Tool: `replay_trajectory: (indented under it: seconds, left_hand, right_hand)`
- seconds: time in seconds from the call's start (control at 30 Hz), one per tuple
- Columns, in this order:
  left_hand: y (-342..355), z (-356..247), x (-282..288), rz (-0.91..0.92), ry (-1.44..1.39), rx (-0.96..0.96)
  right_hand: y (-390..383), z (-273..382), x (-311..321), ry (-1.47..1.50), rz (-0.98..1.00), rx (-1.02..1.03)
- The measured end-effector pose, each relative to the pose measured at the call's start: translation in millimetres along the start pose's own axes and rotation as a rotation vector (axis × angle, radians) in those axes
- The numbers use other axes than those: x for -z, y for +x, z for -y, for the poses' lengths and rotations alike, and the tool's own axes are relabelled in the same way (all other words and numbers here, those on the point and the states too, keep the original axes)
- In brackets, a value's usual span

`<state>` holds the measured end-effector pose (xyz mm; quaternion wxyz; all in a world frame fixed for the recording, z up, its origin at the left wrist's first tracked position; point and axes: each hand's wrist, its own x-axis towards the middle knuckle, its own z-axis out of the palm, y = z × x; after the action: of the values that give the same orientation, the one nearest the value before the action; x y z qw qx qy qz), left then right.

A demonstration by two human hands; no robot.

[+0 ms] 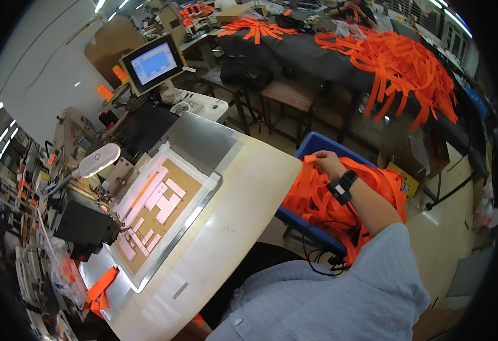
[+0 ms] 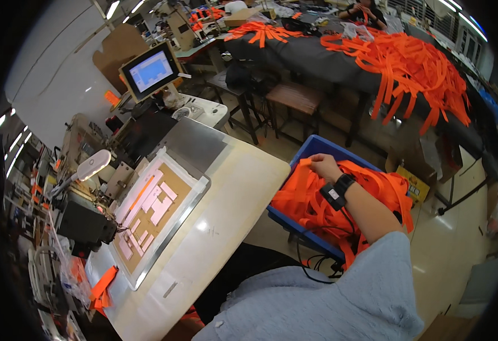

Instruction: Sewing orange fabric straps using an industrial sewing machine.

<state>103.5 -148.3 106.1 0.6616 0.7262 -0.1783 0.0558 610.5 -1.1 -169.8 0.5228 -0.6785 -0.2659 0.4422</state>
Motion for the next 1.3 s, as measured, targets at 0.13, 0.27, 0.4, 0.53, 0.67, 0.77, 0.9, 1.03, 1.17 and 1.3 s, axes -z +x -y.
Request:
replay_trajectory:
  seconds: [0.13,0.27,0.4,0.53,0.67,0.77,0.9,1.03,1.17,1.3]
  left_hand:
    - [-10.4,4.6,-21.2,-0.04,0.081,-0.132]
    - [-23.5,-5.8,11.1,0.379,-0.131,-0.113]
    - [-46.8,-46.7,45.5,0.401,-0.151,-0.245]
    - [-53.4,-84.8,3.1,0.21,0.113,-0.293]
    - [-60.3,-98.1,-35.6,0.249,0.301,-0.233]
    - [-67.2,-108.3,-44.3,0.279,0.382,-0.189]
    - [-112.0,-91.5,-36.2,0.362,0.194,-0.136]
    - [-103.6,-66.1,47.0,-0.298,0.058,0.2]
    - [-112.7,7.1,87.6,-0.889,1.105,0.873]
    - [-117.4,51.8,96.8,-0.968,1.408,1.041]
  right_hand:
    - [-2.0,72.7,9.4,0.285,0.213,0.315]
    - [-27.0,169.0,-43.8,0.07,0.482,0.319]
    - [-45.2,216.0,-109.1,-0.423,0.729,0.273]
    - [-70.2,224.0,-191.6,-0.73,0.952,0.284]
    - [-72.4,211.8,-268.4,-0.676,1.158,0.268]
    - [-84.1,202.5,-307.7,-0.742,1.165,0.216]
    - [-96.5,201.1,-343.6,-0.76,1.204,0.228]
    - [-132.5,208.7,-373.6,-0.692,1.241,0.201]
    - [-135.0,201.1,-390.1,-0.734,1.25,0.275]
    - [-129.7,187.1,-404.6,-0.757,1.262,0.349]
